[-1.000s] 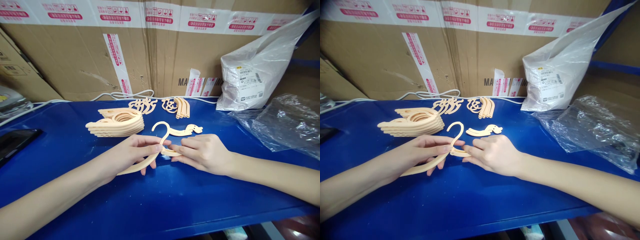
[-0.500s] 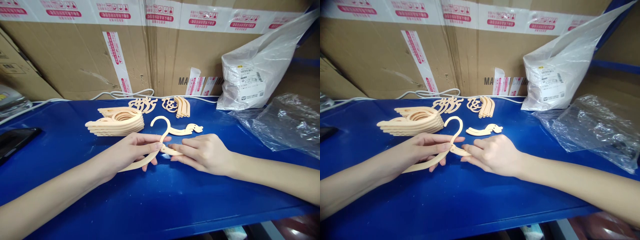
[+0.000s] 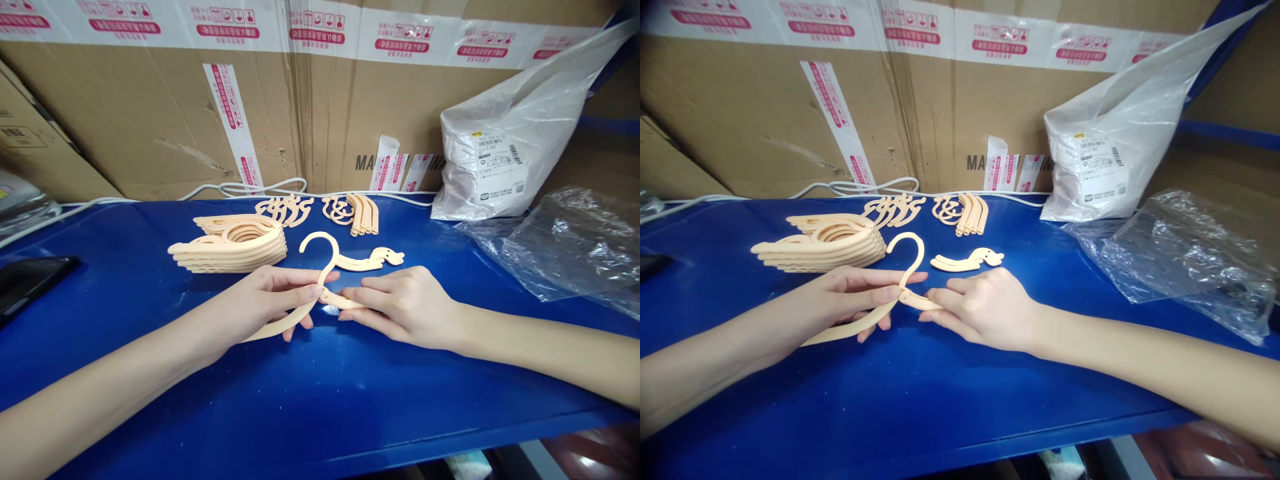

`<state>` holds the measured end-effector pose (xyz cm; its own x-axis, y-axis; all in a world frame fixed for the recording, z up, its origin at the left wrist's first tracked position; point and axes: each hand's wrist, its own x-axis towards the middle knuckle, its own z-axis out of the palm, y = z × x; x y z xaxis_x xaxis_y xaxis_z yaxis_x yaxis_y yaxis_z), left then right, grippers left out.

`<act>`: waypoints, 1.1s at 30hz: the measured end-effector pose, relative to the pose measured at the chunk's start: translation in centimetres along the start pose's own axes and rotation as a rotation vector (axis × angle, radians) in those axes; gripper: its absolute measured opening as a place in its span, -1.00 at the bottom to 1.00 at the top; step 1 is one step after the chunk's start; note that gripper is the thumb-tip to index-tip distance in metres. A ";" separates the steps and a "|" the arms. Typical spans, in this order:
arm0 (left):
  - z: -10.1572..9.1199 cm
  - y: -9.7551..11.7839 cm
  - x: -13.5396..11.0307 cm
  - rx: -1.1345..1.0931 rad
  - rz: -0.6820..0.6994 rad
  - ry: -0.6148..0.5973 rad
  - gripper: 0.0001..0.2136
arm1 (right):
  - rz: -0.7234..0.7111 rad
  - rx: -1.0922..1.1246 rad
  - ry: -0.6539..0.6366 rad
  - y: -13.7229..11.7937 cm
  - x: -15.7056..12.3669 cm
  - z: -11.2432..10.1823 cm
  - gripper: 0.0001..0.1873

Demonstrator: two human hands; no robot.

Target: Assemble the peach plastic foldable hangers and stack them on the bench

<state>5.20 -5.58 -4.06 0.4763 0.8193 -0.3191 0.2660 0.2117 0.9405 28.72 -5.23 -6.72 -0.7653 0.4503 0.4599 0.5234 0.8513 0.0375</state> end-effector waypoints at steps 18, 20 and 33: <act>1.3 -0.6 -0.7 0.735 0.413 0.097 -0.72 | 0.036 0.129 0.065 0.7 0.0 0.2 -0.66; 1.1 -0.6 -0.7 0.812 0.436 0.072 -0.71 | 0.043 0.139 0.095 0.7 0.1 0.1 -0.64; 0.7 -0.9 -0.2 0.846 0.470 0.007 -0.70 | 0.061 0.046 0.178 0.9 0.5 0.0 -0.62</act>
<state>5.47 -6.32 -4.94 0.6837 0.7263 0.0710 0.5663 -0.5895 0.5761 28.83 -4.24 -6.43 -0.6523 0.4504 0.6096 0.5462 0.8370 -0.0339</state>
